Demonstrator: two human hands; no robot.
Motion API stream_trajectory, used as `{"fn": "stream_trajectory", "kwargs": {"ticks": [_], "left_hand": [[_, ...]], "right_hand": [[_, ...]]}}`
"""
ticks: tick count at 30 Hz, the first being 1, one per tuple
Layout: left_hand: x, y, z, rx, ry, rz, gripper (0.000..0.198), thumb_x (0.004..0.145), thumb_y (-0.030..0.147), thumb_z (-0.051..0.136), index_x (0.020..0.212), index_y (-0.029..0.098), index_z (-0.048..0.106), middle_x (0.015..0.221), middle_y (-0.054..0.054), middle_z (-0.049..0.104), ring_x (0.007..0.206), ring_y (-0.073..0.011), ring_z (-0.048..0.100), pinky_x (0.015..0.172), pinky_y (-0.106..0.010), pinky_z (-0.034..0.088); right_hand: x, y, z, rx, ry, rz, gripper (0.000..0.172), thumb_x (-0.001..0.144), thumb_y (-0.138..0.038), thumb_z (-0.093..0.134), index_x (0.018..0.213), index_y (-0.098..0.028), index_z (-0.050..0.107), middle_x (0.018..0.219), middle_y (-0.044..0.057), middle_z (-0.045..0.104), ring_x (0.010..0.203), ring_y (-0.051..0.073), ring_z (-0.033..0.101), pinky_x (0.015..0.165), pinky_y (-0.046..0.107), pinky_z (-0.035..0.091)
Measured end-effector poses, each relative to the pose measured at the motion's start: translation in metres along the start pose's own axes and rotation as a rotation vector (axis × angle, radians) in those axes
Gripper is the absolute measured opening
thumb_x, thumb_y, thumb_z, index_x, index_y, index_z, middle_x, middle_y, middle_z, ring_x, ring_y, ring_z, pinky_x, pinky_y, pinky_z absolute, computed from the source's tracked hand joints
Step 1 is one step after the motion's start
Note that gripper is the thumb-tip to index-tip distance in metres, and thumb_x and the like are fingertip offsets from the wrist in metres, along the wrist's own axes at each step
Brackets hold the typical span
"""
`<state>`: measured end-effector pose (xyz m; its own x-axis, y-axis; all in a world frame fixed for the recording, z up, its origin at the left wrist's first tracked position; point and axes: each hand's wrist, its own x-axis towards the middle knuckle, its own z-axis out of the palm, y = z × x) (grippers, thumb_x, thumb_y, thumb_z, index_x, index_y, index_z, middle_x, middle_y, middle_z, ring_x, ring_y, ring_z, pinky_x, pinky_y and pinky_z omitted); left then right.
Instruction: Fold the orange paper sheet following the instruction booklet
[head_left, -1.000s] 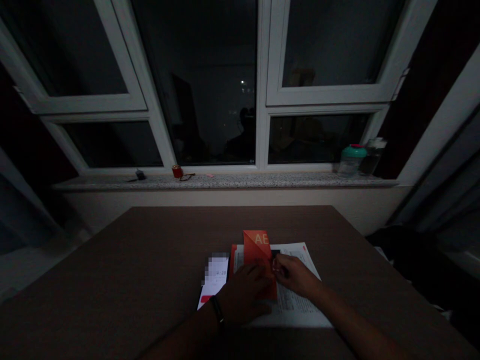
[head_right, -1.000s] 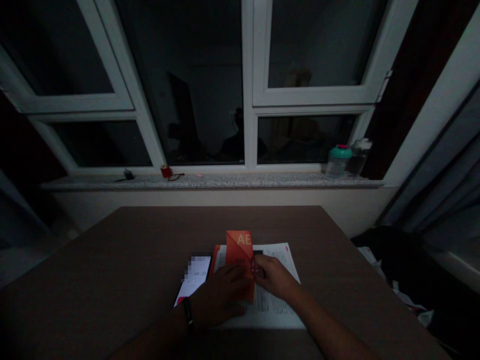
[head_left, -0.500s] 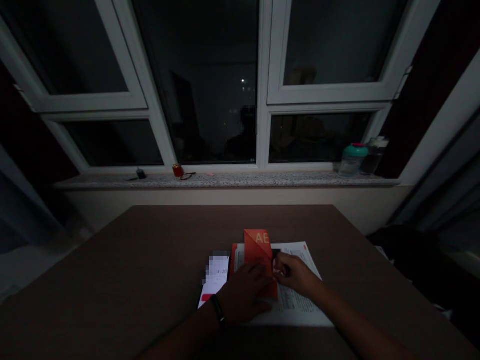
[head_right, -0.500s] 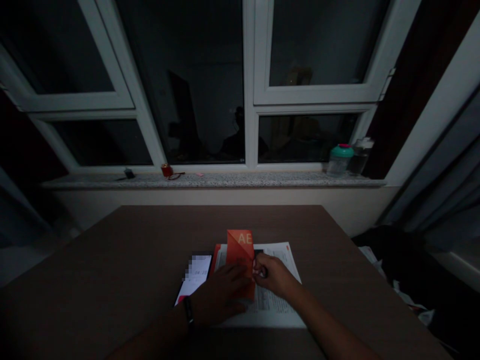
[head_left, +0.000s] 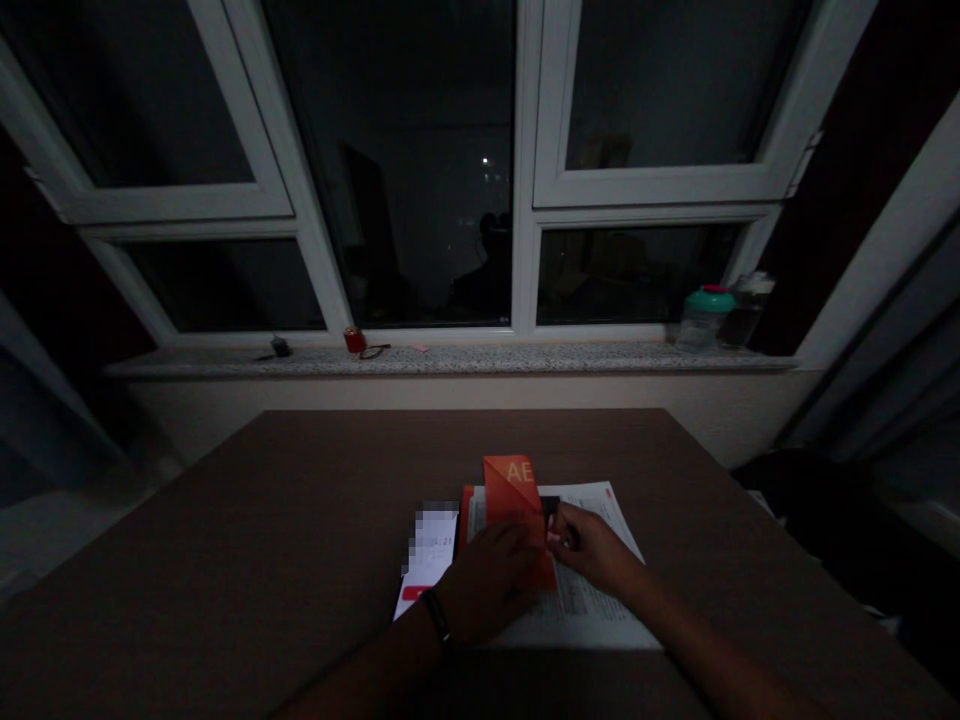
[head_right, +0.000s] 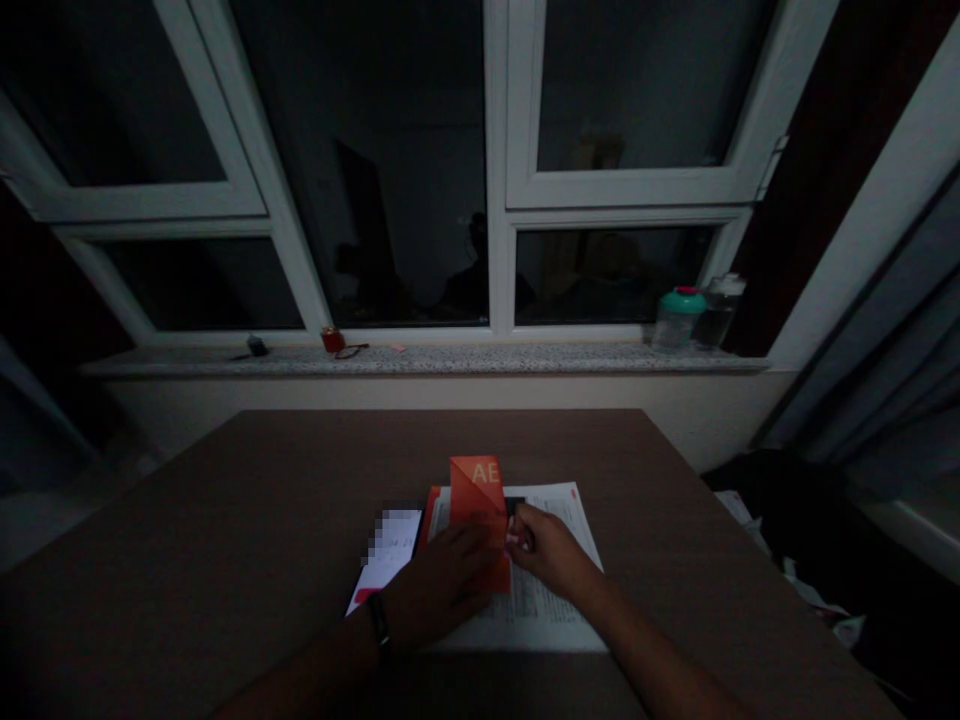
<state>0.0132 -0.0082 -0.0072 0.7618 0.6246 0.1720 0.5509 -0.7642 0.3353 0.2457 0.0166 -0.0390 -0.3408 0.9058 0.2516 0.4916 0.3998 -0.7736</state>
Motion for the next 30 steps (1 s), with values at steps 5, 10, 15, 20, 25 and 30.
{"fn": "stream_trajectory", "kwargs": {"ticks": [5,10,15,20,25,30], "left_hand": [[0.001,0.001,0.0,0.009,-0.014,-0.029,0.052,0.09,0.036,0.068,0.138,0.024,0.051,0.144,-0.011,0.047,0.135,-0.0316,0.039,0.112,-0.049,0.034],[0.0,0.0,0.001,0.008,0.021,0.006,0.049,0.093,0.037,0.064,0.139,0.027,0.049,0.144,-0.01,0.047,0.134,-0.0323,0.041,0.111,-0.05,0.034],[0.0,0.001,-0.002,0.022,-0.01,-0.024,0.055,0.089,0.034,0.069,0.14,0.027,0.049,0.142,-0.011,0.049,0.132,-0.0335,0.043,0.11,-0.051,0.036],[-0.001,0.003,-0.006,0.01,-0.013,-0.001,0.056,0.089,0.036,0.068,0.14,0.027,0.048,0.143,-0.01,0.048,0.132,-0.0327,0.043,0.109,-0.05,0.037],[-0.002,0.0,-0.008,-0.006,-0.022,0.016,0.052,0.093,0.032,0.062,0.142,0.029,0.046,0.147,-0.008,0.045,0.136,-0.0316,0.039,0.112,-0.049,0.033],[0.0,-0.007,-0.009,-0.024,-0.033,0.059,0.055,0.091,0.014,0.055,0.142,0.031,0.045,0.146,-0.005,0.046,0.136,-0.0272,0.04,0.112,-0.045,0.036]], "right_hand": [[0.002,0.005,0.0,0.031,-0.028,-0.009,0.018,0.075,-0.015,0.063,0.074,-0.021,0.046,0.072,-0.004,0.056,0.063,0.012,0.049,0.058,0.021,0.035],[-0.005,-0.003,-0.005,0.046,-0.125,-0.04,0.022,0.073,-0.011,0.065,0.069,-0.021,0.045,0.071,-0.004,0.054,0.064,0.012,0.049,0.057,0.021,0.035],[-0.014,-0.009,-0.009,0.091,-0.233,-0.066,0.02,0.072,-0.012,0.066,0.069,-0.02,0.048,0.074,-0.003,0.058,0.064,0.012,0.051,0.056,0.02,0.035],[-0.015,-0.009,-0.01,0.081,-0.261,-0.063,0.02,0.071,-0.011,0.066,0.07,-0.02,0.048,0.073,-0.004,0.058,0.065,0.012,0.052,0.057,0.02,0.035],[-0.009,-0.012,-0.006,0.052,-0.152,0.006,0.019,0.072,-0.01,0.064,0.073,-0.021,0.048,0.068,-0.006,0.054,0.061,0.012,0.048,0.055,0.02,0.033],[-0.007,-0.015,-0.006,0.056,-0.133,0.012,0.022,0.074,-0.012,0.064,0.07,-0.021,0.045,0.066,-0.006,0.049,0.06,0.011,0.045,0.054,0.02,0.032]]}}
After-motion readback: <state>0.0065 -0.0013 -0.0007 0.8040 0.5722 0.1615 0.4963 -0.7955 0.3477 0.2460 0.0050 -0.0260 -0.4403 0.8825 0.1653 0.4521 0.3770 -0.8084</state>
